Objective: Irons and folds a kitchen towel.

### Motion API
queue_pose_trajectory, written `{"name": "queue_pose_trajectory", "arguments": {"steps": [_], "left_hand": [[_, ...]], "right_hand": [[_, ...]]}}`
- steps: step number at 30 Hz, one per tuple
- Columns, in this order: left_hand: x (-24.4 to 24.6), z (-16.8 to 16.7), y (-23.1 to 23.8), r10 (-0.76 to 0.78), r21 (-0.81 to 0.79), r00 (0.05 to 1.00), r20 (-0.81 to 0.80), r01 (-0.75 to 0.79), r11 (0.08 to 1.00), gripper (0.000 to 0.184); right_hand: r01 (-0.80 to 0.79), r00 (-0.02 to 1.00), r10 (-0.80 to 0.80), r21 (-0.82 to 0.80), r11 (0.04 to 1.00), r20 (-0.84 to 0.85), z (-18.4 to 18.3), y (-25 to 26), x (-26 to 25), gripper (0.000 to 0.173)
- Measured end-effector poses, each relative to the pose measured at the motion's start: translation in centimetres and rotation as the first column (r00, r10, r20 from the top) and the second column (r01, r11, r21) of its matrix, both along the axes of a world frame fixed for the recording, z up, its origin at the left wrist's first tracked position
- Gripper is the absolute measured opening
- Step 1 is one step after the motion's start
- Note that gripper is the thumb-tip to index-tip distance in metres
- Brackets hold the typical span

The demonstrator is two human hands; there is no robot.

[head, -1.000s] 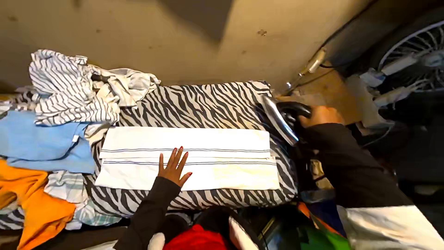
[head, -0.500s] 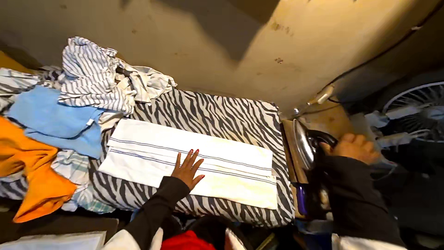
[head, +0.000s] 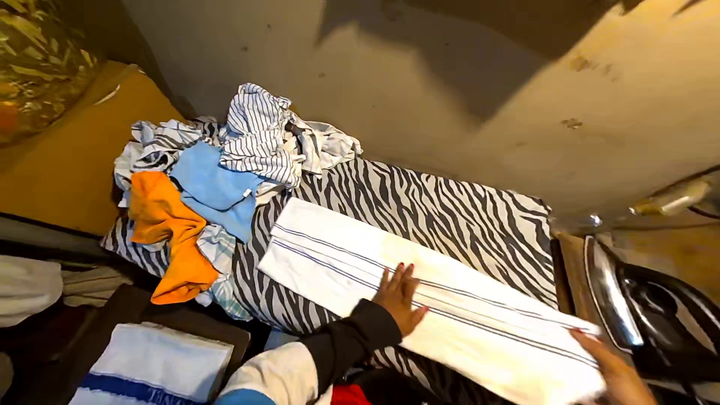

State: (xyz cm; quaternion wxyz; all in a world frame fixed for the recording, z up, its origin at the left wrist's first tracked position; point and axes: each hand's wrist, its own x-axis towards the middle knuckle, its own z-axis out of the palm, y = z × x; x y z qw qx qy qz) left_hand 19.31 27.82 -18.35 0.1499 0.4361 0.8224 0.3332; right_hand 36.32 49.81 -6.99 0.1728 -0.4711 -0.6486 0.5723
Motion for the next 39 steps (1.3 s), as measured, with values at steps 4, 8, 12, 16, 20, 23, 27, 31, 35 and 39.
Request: {"name": "queue_pose_trajectory", "arguments": {"steps": [4, 8, 12, 16, 20, 23, 27, 31, 35, 39], "left_hand": [[3.7, 0.8, 2.7, -0.154, 0.102, 0.983, 0.096, 0.144, 0.984, 0.065], [0.2, 3.0, 0.2, -0.127, 0.466, 0.819, 0.560, -0.185, 0.865, 0.059], [-8.5, 4.9, -9.3, -0.106, 0.349, 0.444, 0.890, -0.512, 0.785, 0.068], [-12.9, 2.9, -14.8, 0.100, 0.129, 0.250, 0.963, -0.753, 0.645, 0.071], [-14.1, 2.7, -15.6, 0.122, 0.105, 0.244, 0.962, -0.745, 0.659, 0.047], [-15.3, 1.8, -16.1, 0.081, 0.189, 0.432, 0.898, -0.548, 0.815, 0.057], [-17.7, 3.0, -16.3, 0.229, 0.062, 0.463, 0.856, -0.532, 0.844, 0.049], [-20.1, 3.0, -17.4, 0.353, -0.009, 0.688, 0.634, -0.450, 0.893, 0.054], [-19.4, 5.3, -19.6, 0.485, -0.182, 0.851, 0.202, -0.454, 0.872, 0.060], [-13.5, 8.8, -20.3, 0.530, -0.127, 0.838, 0.127, -0.517, 0.847, 0.047]], "right_hand": [[-0.094, 0.963, 0.086, -0.015, 0.995, -0.256, 10.1, -4.7, -2.8, 0.020], [-0.257, 0.907, 0.272, 0.089, 0.962, -0.322, 9.6, -8.7, -8.4, 0.026], [-0.537, 0.822, 0.498, -0.087, 0.839, -0.278, 5.5, -16.6, -17.9, 0.050], [-0.800, 0.600, 0.779, -0.153, 0.580, -0.182, -2.5, -20.3, -22.0, 0.060], [-0.753, 0.656, 0.735, -0.085, 0.652, -0.171, -4.0, -16.2, -18.4, 0.044], [-0.618, 0.785, 0.610, -0.081, 0.782, -0.103, -3.8, -12.1, -14.6, 0.031], [-0.499, 0.863, 0.499, 0.023, 0.866, -0.079, -4.2, -9.9, -12.8, 0.022], [-0.585, 0.801, 0.557, 0.484, 0.651, 0.219, -5.4, -8.5, -15.2, 0.034], [-0.816, 0.577, 0.566, 0.394, 0.422, 0.589, -5.6, -7.9, -19.3, 0.070], [-0.907, 0.405, 0.593, 0.223, 0.357, 0.696, -4.6, -6.2, -21.7, 0.057]]}}
